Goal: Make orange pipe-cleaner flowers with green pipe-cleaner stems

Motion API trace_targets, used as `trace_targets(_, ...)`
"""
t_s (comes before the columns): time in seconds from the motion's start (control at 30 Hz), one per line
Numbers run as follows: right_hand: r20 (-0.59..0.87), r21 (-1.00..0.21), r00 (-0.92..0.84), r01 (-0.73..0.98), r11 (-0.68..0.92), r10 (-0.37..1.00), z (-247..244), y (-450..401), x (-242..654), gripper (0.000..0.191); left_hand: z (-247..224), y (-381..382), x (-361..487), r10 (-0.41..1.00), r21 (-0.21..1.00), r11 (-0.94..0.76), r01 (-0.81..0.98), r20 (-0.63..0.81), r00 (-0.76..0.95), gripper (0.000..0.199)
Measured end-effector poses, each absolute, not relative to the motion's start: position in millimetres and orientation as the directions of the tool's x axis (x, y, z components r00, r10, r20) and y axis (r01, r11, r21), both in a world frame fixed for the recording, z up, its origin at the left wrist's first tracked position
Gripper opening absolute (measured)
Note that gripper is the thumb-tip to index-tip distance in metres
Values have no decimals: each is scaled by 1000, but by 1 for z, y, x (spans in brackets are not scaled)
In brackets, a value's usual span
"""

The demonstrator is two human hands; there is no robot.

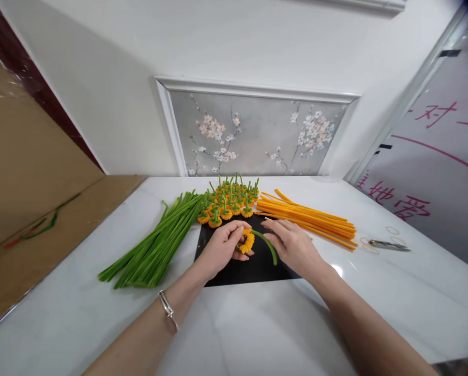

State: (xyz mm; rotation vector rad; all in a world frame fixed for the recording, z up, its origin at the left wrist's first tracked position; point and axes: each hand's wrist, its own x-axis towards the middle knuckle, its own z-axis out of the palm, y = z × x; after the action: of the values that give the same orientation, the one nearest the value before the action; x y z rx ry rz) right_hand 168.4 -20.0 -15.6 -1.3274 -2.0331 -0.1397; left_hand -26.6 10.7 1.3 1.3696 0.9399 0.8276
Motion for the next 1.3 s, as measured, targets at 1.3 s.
trace_targets(1.3, 753, -211, -275, 759, 616, 597, -13, -40, 153, 34, 11, 0, -20, 903, 954, 91, -285, 41, 427, 28)
